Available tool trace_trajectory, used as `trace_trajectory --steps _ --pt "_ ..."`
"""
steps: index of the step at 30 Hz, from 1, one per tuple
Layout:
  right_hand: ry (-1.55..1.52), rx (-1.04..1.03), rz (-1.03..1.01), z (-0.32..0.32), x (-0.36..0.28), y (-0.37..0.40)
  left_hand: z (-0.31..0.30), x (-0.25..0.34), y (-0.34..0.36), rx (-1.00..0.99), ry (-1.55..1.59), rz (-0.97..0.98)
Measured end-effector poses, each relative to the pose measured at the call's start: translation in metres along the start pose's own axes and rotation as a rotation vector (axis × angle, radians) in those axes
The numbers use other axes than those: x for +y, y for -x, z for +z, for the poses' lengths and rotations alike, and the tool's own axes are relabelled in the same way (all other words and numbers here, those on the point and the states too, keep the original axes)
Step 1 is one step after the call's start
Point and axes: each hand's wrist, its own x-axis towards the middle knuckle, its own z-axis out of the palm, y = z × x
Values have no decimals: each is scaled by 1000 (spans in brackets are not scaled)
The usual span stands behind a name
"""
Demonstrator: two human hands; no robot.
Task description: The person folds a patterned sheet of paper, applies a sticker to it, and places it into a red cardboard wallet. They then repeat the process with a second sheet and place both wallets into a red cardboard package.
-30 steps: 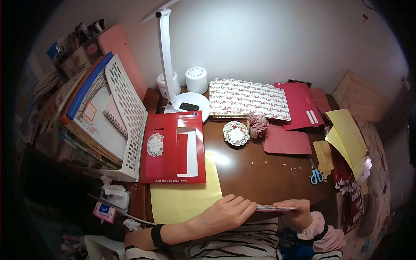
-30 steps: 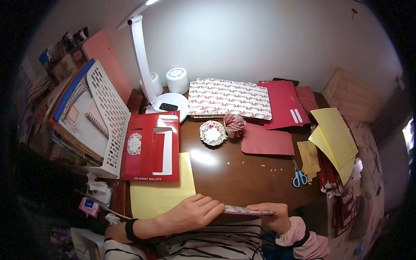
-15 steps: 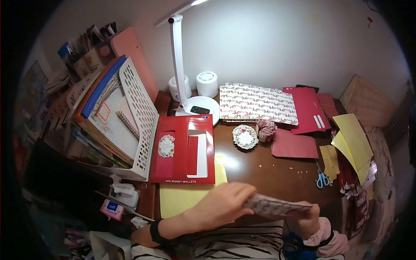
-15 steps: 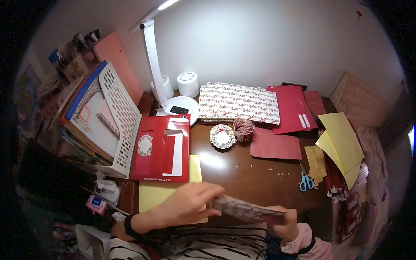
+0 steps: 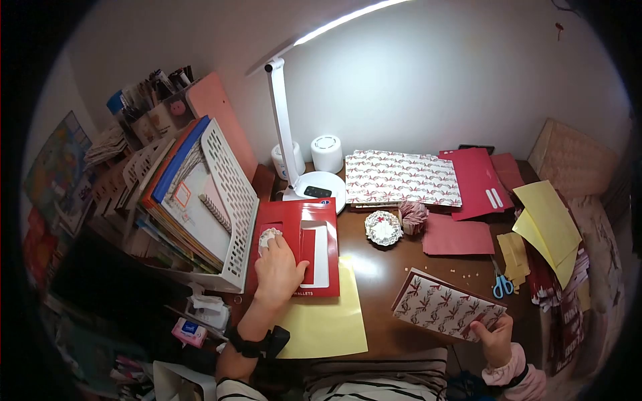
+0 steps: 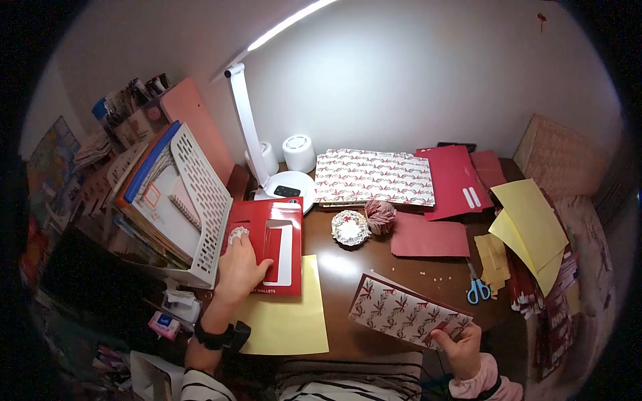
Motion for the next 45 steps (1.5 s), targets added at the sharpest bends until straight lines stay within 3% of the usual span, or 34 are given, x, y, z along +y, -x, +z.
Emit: trace_trajectory --steps 7,13,17,27,30,37,40,45 --pt "33 31 -37 -12 2 0 -9 2 0 -25 85 7" --pt "55 134 -110 -23 -4 2 -24 16 13 44 110 127" --pt "39 120 -122 -27 -7 1 -10 11 8 -121 72 64" --pt "-13 111 -110 -34 0 1 -24 12 11 -202 127 115" --pt "-10 109 -107 -42 -1 0 -36 16 25 -121 142 249" --pt "-212 130 26 -53 -2 -3 -55 55 54 -174 264 628" --pt "-188 19 182 -69 8 -2 -34 70 60 -108 235 791" --pt "-95 -61 291 -89 23 1 -8 78 66 -84 255 882"
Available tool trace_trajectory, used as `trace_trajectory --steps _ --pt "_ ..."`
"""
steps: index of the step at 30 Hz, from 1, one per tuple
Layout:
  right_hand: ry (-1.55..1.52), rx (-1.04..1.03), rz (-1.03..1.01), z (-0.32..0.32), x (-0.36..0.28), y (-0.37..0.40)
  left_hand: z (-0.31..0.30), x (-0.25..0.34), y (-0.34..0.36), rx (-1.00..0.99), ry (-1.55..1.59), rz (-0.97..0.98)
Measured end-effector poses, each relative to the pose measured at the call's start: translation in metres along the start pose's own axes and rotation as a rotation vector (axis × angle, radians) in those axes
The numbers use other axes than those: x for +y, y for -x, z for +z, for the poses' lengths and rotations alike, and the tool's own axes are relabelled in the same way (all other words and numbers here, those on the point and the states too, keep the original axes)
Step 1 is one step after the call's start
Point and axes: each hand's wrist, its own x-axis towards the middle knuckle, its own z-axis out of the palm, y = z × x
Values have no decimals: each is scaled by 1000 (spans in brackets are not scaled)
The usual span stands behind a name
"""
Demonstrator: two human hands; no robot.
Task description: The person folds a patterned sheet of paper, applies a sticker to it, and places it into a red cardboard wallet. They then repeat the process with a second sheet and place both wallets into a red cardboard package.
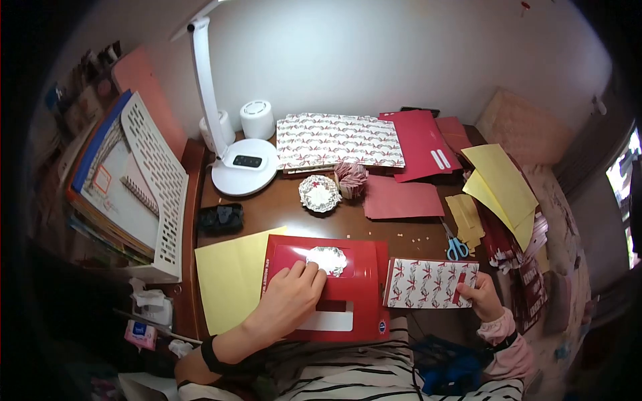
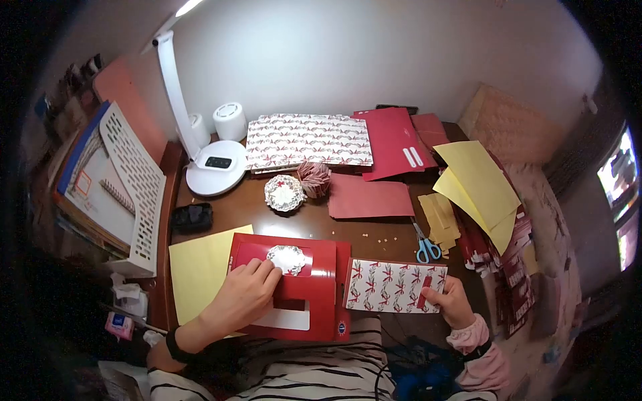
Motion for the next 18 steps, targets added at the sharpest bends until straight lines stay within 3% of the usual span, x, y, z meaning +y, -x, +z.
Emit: trace_trajectory --steps 5,18 --pt "109 -167 105 6 0 -2 0 2 0 -47 -173 31" --pt "265 -456 246 31 -33 -72 7 3 2 -5 -87 55"
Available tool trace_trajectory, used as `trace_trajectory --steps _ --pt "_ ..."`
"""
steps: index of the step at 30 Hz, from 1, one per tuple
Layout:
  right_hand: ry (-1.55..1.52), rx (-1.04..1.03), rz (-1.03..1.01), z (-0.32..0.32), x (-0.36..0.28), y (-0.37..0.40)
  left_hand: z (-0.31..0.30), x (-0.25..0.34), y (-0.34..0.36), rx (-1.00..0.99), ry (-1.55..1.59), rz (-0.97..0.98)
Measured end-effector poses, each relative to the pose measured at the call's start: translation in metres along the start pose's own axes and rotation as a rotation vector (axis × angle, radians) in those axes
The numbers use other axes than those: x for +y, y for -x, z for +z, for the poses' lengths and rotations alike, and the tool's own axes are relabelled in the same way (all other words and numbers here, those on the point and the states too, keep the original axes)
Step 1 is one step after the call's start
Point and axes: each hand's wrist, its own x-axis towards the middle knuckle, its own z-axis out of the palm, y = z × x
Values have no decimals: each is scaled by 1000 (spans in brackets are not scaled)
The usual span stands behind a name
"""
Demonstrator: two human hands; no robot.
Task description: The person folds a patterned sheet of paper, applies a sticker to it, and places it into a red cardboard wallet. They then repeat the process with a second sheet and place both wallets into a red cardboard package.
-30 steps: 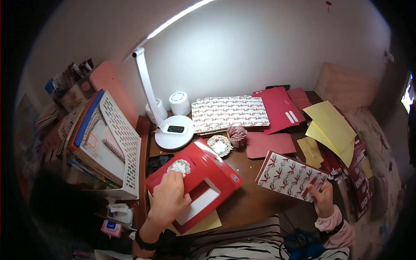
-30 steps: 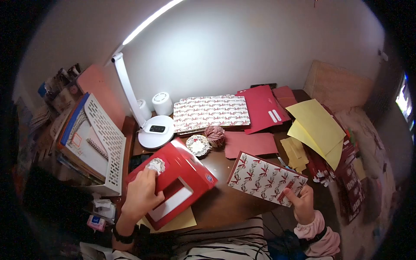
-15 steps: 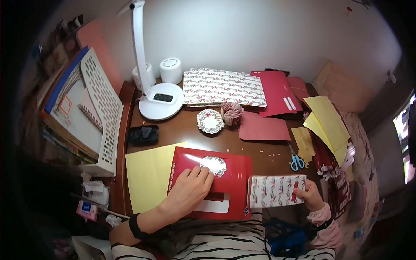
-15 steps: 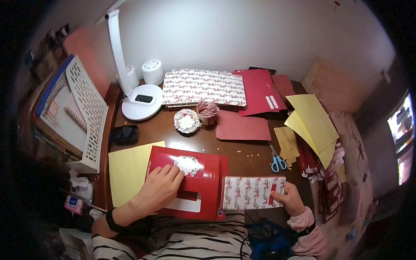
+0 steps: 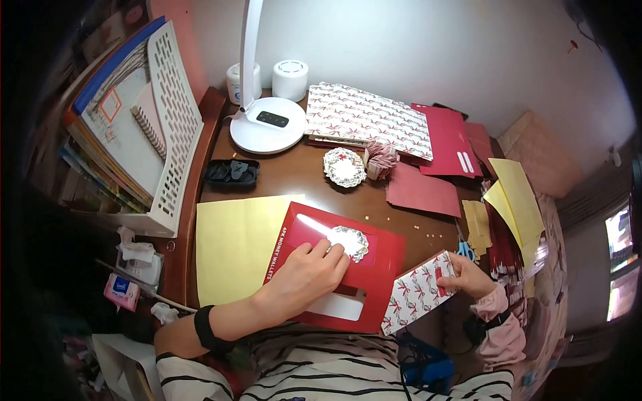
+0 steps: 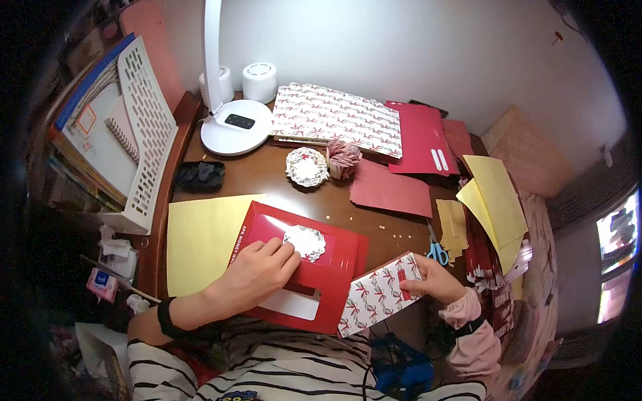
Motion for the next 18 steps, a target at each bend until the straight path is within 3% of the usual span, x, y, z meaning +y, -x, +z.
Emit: trace_trajectory --steps 10,18 --pt "60 -113 35 -5 -7 -34 8 1 0 84 27 -1" --pt "-72 -65 11 -3 7 -31 15 3 0 178 -5 -34"
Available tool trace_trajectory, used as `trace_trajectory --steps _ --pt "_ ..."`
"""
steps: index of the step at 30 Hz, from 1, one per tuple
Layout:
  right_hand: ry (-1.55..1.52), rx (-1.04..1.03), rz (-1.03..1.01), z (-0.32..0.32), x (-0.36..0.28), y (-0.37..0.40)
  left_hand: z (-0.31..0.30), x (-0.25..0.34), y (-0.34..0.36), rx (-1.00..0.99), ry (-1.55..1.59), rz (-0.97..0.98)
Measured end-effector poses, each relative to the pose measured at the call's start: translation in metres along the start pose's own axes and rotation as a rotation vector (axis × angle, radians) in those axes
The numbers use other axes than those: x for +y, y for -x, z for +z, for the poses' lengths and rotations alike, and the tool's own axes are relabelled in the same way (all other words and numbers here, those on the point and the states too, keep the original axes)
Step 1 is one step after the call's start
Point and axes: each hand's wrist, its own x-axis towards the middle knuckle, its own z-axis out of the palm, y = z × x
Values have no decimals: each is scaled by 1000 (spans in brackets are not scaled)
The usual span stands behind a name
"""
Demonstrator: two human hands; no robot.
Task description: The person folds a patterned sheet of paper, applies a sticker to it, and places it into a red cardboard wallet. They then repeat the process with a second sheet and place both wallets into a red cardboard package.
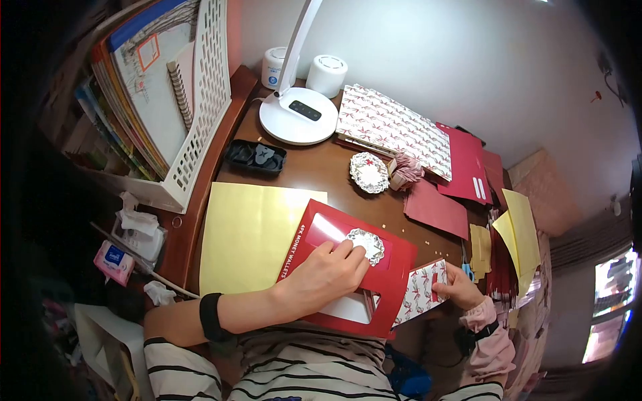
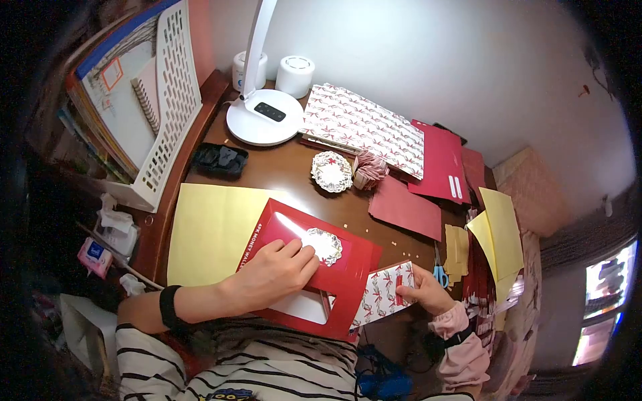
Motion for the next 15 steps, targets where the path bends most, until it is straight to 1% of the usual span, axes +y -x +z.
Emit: trace_trajectory --steps 3,6,10,13,15 --pt "28 16 -20 4 1 2 0 0 0 -4 -9 -14" --pt "-3 40 -1 11 -1 6 0 -1 -1 3 -8 -18" --pt "-26 86 -39 18 10 15 0 -2 -1 11 -3 -27" --pt "-91 182 -54 26 22 23 1 -1 -2 18 -4 -41" --pt "-113 205 -40 38 21 25 2 0 -2 19 -1 -48"
